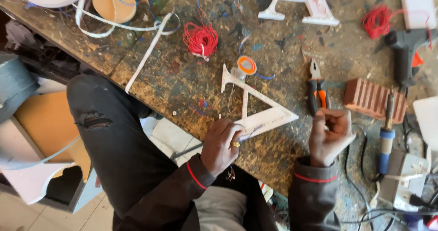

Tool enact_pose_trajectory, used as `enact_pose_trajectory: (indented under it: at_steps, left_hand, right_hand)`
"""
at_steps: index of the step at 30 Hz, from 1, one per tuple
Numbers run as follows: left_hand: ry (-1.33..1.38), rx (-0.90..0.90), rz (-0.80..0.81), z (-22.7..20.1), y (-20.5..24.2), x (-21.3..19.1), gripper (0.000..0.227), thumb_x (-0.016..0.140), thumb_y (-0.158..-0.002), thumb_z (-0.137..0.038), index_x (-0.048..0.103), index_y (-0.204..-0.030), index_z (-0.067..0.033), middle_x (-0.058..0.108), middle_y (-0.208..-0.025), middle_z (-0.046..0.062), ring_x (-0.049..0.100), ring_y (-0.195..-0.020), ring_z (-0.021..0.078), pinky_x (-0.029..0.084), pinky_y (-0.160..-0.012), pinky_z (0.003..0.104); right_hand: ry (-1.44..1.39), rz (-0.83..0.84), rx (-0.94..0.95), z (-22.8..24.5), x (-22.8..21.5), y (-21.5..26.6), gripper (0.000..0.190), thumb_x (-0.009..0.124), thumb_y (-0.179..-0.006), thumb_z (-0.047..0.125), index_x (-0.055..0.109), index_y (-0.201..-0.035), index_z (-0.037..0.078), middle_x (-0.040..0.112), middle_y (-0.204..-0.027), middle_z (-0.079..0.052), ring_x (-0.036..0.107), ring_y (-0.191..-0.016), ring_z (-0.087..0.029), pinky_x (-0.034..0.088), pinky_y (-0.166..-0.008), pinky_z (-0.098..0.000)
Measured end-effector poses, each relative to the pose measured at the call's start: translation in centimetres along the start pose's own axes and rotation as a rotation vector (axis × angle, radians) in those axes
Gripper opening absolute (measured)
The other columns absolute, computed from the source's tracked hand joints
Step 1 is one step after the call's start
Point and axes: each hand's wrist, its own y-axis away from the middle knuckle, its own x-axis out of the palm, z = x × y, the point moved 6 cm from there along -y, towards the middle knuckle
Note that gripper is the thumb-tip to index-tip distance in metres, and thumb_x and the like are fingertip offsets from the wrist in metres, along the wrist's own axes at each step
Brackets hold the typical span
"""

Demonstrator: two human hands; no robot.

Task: The person is soldering wires to a white letter-shaped object on a cluttered workbench. They use a soldering iron to attach wires and a soldering wire to create connections. The person also uses pliers to strip and cut wires.

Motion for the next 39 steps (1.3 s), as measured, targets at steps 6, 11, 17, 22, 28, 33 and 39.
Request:
enact_pose_trajectory:
  at_steps: [6,11,17,22,28,33,39]
  left_hand:
    - [-0.009,0.046,-0.101,-0.7,-0.3,-0.8,0.038,0.071,-0.085,0.018,0.071,-0.112,-0.0075,0.063,-0.1,0.006,0.06,-0.091,0.0271,0.048,-0.084,0.042]
    - [0.03,0.033,-0.117,-0.9,-0.5,-1.3,0.029,0.079,-0.1,0.009,0.074,-0.123,-0.008,0.067,-0.108,0.008,0.068,-0.098,0.0283,0.053,-0.09,0.043]
    - [0.126,-0.08,-0.03,-1.4,-1.1,-3.4,0.029,0.07,-0.111,-0.003,0.071,-0.14,-0.0038,0.078,-0.126,0.014,0.078,-0.106,0.0242,0.068,-0.103,0.04]
    - [0.022,-0.144,-0.08,-0.9,-1.4,-7.0,0.023,0.069,-0.111,-0.001,0.071,-0.134,-0.0027,0.08,-0.125,0.015,0.08,-0.113,0.0289,0.067,-0.103,0.042]
    - [-0.031,-0.261,-0.006,0.2,-0.6,-6.7,0.023,0.07,-0.113,-0.019,0.071,-0.134,-0.0084,0.069,-0.123,0.009,0.07,-0.095,0.0223,0.062,-0.091,0.04]
    - [-0.043,-0.228,0.011,-0.6,-1.4,-6.4,0.028,0.074,-0.111,-0.015,0.068,-0.137,-0.007,0.065,-0.13,0.011,0.068,-0.097,0.0233,0.063,-0.097,0.043]
    - [-0.174,-0.171,0.016,-2.3,-3.4,-6.9,0.023,0.073,-0.111,-0.014,0.074,-0.133,-0.0056,0.07,-0.116,0.015,0.076,-0.105,0.0326,0.069,-0.088,0.044]
  right_hand:
    - [0.0,0.022,-0.021,0.4,-0.7,-0.3,0.037,0.073,-0.126,0.028,0.064,-0.098,0.004,0.061,-0.082,-0.005,0.05,-0.072,-0.016,0.039,-0.067,-0.0359]
    - [0.144,0.001,-0.12,0.2,-1.0,0.1,0.05,0.071,-0.127,0.037,0.065,-0.089,0.005,0.056,-0.072,-0.003,0.038,-0.064,-0.014,0.03,-0.063,-0.0363]
    - [0.201,-0.004,-0.1,-0.9,-1.0,0.4,0.046,0.074,-0.127,0.026,0.067,-0.086,0.005,0.059,-0.071,-0.003,0.042,-0.059,-0.014,0.032,-0.059,-0.0365]
    - [0.175,-0.032,-0.084,0.0,-1.4,0.3,0.048,0.074,-0.128,0.03,0.068,-0.087,0.005,0.062,-0.072,-0.003,0.043,-0.06,-0.014,0.032,-0.061,-0.0358]
    - [0.189,-0.022,-0.101,-1.0,-1.3,0.4,0.05,0.074,-0.128,0.03,0.066,-0.085,0.006,0.057,-0.07,-0.003,0.041,-0.059,-0.014,0.031,-0.059,-0.0366]
    - [0.189,0.008,-0.091,-1.8,-1.1,0.5,0.053,0.074,-0.127,0.032,0.061,-0.083,0.007,0.051,-0.068,-0.001,0.035,-0.058,-0.013,0.026,-0.059,-0.0361]
    - [0.13,0.165,-0.05,2.6,1.9,-0.6,0.029,0.084,-0.123,0.013,0.08,-0.096,0.005,0.072,-0.072,-0.015,0.07,-0.067,-0.032,0.056,-0.071,-0.0427]
